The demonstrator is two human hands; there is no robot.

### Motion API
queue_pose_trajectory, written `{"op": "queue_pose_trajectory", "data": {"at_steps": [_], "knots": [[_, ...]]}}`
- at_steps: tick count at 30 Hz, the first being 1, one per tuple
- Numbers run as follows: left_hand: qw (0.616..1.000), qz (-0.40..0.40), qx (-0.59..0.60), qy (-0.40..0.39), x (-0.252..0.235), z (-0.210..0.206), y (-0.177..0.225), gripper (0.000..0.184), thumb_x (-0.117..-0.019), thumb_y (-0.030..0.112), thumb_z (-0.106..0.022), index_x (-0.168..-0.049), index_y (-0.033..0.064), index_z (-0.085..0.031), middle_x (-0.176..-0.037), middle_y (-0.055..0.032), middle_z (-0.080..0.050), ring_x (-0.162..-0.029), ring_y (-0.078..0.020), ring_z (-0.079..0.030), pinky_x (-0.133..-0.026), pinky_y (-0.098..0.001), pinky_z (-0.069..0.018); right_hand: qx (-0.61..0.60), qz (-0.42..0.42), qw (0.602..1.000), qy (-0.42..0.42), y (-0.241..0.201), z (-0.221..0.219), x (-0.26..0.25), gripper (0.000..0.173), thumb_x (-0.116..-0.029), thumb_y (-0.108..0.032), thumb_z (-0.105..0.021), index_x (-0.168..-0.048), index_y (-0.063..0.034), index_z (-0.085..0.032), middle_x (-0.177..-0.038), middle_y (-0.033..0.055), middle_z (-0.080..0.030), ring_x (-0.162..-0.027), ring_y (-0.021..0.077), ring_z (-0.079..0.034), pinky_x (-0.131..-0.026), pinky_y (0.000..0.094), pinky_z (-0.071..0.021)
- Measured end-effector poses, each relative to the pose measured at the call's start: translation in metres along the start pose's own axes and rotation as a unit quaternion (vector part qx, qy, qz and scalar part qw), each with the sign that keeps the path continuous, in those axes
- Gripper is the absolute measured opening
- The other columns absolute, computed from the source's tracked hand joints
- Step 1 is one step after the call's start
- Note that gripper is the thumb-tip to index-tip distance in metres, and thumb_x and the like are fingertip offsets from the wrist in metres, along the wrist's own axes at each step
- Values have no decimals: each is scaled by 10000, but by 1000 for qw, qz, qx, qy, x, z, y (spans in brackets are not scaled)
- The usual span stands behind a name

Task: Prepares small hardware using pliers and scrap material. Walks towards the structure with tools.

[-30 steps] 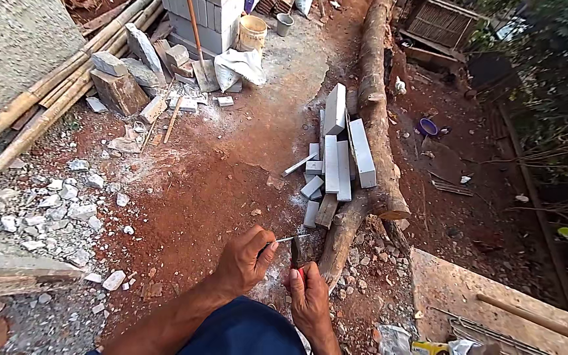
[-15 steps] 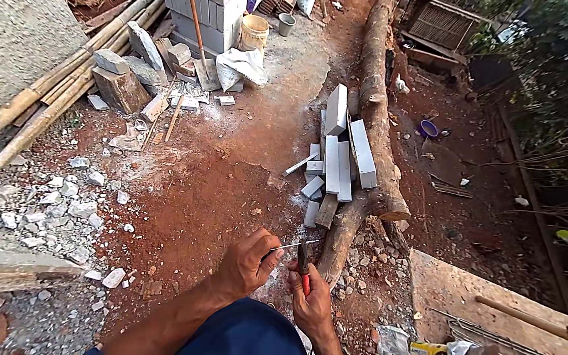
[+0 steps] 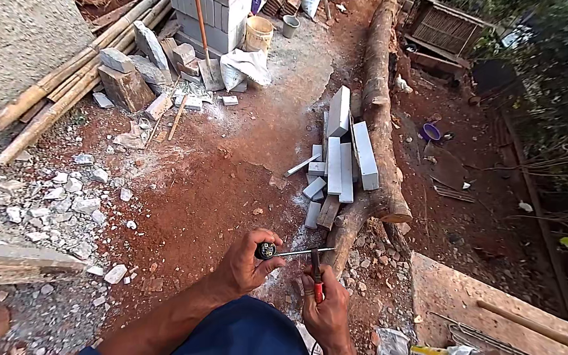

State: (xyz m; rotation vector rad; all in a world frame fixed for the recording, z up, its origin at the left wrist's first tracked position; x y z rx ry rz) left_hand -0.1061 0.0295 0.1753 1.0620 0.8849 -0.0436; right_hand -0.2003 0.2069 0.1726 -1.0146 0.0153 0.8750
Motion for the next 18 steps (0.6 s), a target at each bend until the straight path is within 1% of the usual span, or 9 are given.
{"op": "queue_pose_trajectory", "data": {"at_steps": [2,4,7,14,18], "knots": [[1000,-5,29,2,0,1,2,416,-964,283,-736,-1239,76,-503,-1151,-122,-681,-1085,-212,-679,-900,-343,-591,7,4,1000,-2,-3,1,0,287,-1020,-310,-566,-1000,-42,-665,-773,-17,-619,-632,12,-561,-573,182,-505],[999,-7,51,1,0,2,4,414,-968,283,-729,-1245,82,-496,-1158,-119,-677,-1075,-207,-679,-885,-331,-592,10,8,1000,-5,-6,0,1,300,-1024,-323,-564,-995,-42,-664,-769,-14,-618,-627,16,-560,-571,186,-504],[998,-13,68,0,0,3,6,413,-975,284,-719,-1258,87,-493,-1154,-117,-679,-1066,-207,-682,-895,-337,-593,17,13,1000,-6,-10,-1,1,291,-1016,-319,-570,-993,-46,-667,-775,-14,-624,-634,19,-567,-573,189,-509],[999,-22,44,5,1,5,6,411,-973,299,-720,-1251,96,-496,-1135,-112,-687,-1052,-210,-691,-890,-341,-598,20,7,1000,-8,-12,-4,1,253,-995,-286,-586,-994,-48,-672,-777,-13,-625,-632,19,-566,-573,189,-507],[1000,-25,8,6,1,6,5,401,-980,302,-710,-1251,100,-495,-1130,-110,-688,-1075,-213,-688,-919,-356,-593,21,1,1000,-7,-11,-6,1,262,-995,-293,-580,-998,-48,-672,-769,-13,-623,-630,21,-566,-572,193,-510]]}}
Point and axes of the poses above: each hand's wrist, its own x-axis away from the middle knuckle, its own z-axis out of the back of the hand, y = z × x, the point moved 7 cm from there along -x, towards the middle knuckle
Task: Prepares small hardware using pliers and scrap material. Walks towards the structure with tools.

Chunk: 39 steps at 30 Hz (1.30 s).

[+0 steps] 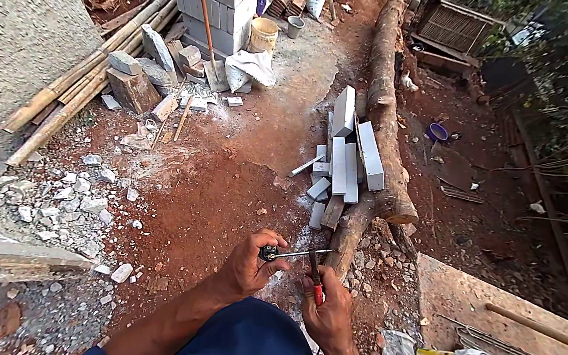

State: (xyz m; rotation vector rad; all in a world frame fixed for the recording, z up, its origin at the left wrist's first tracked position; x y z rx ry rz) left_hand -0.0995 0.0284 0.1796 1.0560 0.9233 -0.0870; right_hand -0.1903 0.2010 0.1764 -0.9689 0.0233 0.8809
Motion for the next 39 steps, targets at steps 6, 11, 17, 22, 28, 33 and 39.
{"op": "queue_pose_trajectory", "data": {"at_steps": [6,11,17,22,28,33,39], "knots": [[998,-12,-57,-11,1,-1,-1,371,-1002,317,-673,-1237,91,-495,-1067,-106,-654,-1002,-199,-677,-876,-347,-594,-2,-4,1000,6,2,-4,2,255,-1002,-286,-570,-998,-47,-660,-769,-13,-619,-622,23,-564,-559,195,-506],[998,-25,-57,-13,2,-3,-2,363,-1019,334,-641,-1264,111,-493,-1084,-104,-633,-990,-190,-658,-852,-329,-580,3,-3,1000,9,0,-6,0,249,-998,-276,-571,-992,-45,-663,-766,-8,-616,-622,28,-562,-565,196,-507],[998,-15,-36,-54,4,3,-1,410,-1066,412,-411,-1365,133,-423,-1174,-106,-586,-1099,-211,-599,-903,-355,-538,-5,-19,1000,3,-2,-16,3,242,-1000,-283,-571,-981,-58,-658,-745,-14,-599,-609,47,-559,-544,229,-506],[996,23,-34,-82,5,5,-6,370,-1017,280,-465,-1330,86,-420,-1192,-120,-585,-1151,-227,-592,-949,-376,-535,3,-21,1000,9,0,-20,4,228,-990,-269,-565,-979,-62,-661,-752,-15,-605,-611,47,-561,-547,227,-507],[992,41,-87,-83,0,5,-5,262,-1012,156,-605,-1215,17,-519,-1123,-140,-622,-1111,-214,-626,-965,-354,-552,5,-14,1000,17,-3,-20,2,200,-964,-228,-567,-968,-52,-661,-749,-6,-604,-608,49,-560,-544,224,-502],[987,26,-139,-77,0,4,-3,288,-1035,231,-611,-1215,28,-513,-1088,-131,-659,-1053,-195,-674,-898,-332,-596,6,-9,1000,20,-4,-16,-1,176,-956,-204,-569,-967,-54,-660,-751,-1,-604,-614,57,-562,-549,227,-501],[986,31,-149,-66,1,3,1,281,-1040,251,-600,-1199,43,-500,-1047,-119,-651,-993,-179,-675,-847,-311,-598,8,-1,1000,30,-6,-14,1,183,-945,-211,-573,-956,-51,-663,-757,4,-613,-626,66,-573,-560,232,-509]]}}
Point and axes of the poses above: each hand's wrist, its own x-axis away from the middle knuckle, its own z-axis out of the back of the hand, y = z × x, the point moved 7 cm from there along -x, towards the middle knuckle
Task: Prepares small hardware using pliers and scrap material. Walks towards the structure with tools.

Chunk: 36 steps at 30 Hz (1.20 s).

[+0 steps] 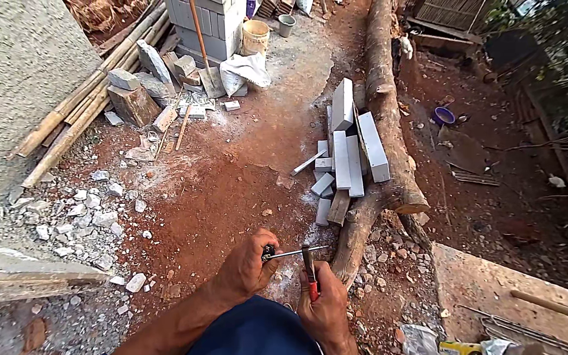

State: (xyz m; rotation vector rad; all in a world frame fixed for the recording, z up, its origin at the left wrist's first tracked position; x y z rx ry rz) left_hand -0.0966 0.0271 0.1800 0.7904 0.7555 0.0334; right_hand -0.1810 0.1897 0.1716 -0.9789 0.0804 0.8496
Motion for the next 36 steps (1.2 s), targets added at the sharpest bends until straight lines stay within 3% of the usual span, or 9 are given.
{"op": "queue_pose_trajectory", "data": {"at_steps": [17,36], "knots": [[996,30,69,-53,-3,-7,6,282,-1025,237,-593,-1156,-6,-539,-972,-104,-648,-786,-96,-641,-677,-237,-574,-12,55,998,15,14,6,-6,165,-934,-178,-564,-929,-37,-651,-770,36,-613,-660,105,-591,-585,259,-522],[993,61,75,-73,-15,-4,6,265,-1006,225,-581,-1144,1,-551,-909,-73,-640,-706,-77,-606,-617,-231,-547,5,83,996,16,19,9,-15,166,-917,-173,-562,-939,-40,-659,-773,39,-615,-651,111,-587,-579,266,-519]]}}
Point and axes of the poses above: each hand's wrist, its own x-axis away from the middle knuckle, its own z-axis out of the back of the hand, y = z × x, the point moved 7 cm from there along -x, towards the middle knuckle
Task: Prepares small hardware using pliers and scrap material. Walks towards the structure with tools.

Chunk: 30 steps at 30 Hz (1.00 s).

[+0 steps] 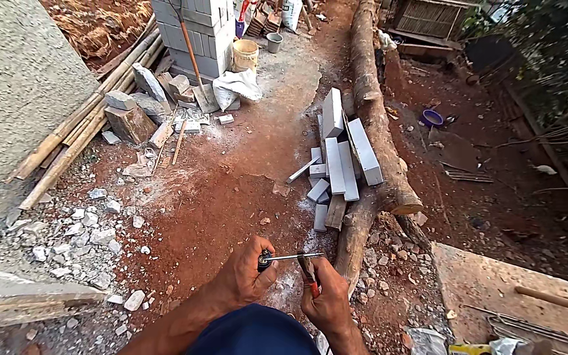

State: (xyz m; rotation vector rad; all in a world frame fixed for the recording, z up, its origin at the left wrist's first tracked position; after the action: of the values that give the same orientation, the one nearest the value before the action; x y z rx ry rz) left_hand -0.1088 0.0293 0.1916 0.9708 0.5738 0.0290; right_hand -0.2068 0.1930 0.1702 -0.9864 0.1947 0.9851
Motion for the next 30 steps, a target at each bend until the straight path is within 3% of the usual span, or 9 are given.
{"op": "queue_pose_trajectory", "data": {"at_steps": [13,30], "knots": [[998,-8,35,-50,-1,-1,-1,245,-999,229,-561,-1131,23,-543,-894,-58,-620,-714,-69,-591,-616,-223,-528,22,35,999,1,2,6,-2,160,-846,-149,-563,-931,-49,-654,-767,48,-611,-675,144,-601,-600,292,-526],[998,-35,17,-51,-2,9,8,249,-985,259,-568,-1063,23,-558,-784,-34,-594,-620,-52,-550,-549,-206,-487,40,87,995,2,-6,12,-6,187,-838,-174,-562,-941,-41,-644,-784,78,-623,-725,192,-630,-641,320,-544]]}}
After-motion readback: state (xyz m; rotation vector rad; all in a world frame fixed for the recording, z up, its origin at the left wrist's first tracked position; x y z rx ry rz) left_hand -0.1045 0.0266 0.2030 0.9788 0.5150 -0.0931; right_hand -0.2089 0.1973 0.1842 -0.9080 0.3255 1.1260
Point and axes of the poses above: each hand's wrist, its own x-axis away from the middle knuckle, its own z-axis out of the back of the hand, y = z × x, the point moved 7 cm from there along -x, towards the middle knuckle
